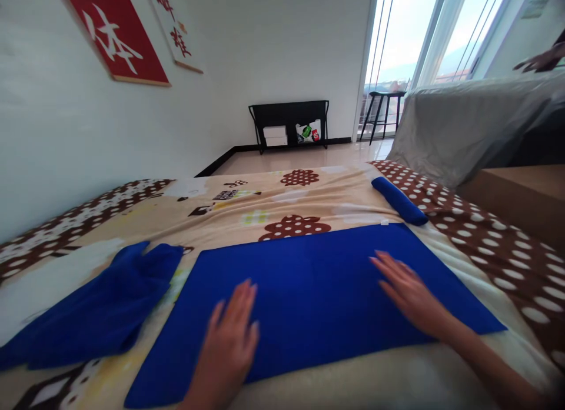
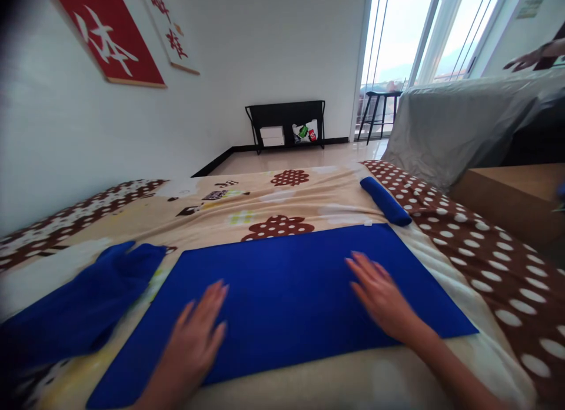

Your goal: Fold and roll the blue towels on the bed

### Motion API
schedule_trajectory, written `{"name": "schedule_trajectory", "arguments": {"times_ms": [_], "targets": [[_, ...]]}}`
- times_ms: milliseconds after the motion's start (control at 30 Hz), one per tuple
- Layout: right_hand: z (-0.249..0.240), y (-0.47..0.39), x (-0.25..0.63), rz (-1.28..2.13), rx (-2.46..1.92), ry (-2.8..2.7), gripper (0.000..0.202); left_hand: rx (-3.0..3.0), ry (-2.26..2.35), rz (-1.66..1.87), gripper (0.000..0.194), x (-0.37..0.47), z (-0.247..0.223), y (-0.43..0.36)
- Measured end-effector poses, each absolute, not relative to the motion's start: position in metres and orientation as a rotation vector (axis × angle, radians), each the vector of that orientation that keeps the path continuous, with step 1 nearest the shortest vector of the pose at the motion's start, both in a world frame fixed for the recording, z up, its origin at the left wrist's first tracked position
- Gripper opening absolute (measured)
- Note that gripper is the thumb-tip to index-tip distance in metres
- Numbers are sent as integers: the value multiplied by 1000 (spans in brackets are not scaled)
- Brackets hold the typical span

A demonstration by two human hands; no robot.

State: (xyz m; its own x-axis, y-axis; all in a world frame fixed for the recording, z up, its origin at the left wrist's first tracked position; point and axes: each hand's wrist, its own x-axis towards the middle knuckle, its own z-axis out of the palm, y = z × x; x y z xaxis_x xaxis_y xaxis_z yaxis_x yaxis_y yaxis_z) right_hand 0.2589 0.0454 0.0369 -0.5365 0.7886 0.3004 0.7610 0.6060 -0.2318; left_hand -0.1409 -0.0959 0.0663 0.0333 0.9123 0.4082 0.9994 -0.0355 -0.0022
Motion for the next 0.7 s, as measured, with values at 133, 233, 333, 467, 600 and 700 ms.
{"name": "schedule_trajectory", "arguments": {"times_ms": [133,233,333,467,600,700], "targets": [[64,90,131,222,-956,-2657,51,-2398,-1932,-267,58,-69,62,28],[60,132,143,215,-995,-2664,49,-2427,-1957,-245,52,-104,56,68],[47,173,226,195,-1196,-2587,56,-2240,-2155,-249,53,-205,54,56],[20,211,327,181,-1474,-2438,64,-1918,-2407,-225,60,-321,45,20],[-2,230,350,188,-1600,-2356,68,-1817,-2470,-166,60,-351,32,14],[-4,234,342,165,-1661,-2303,68,-1817,-2462,-143,61,-343,35,23]]}}
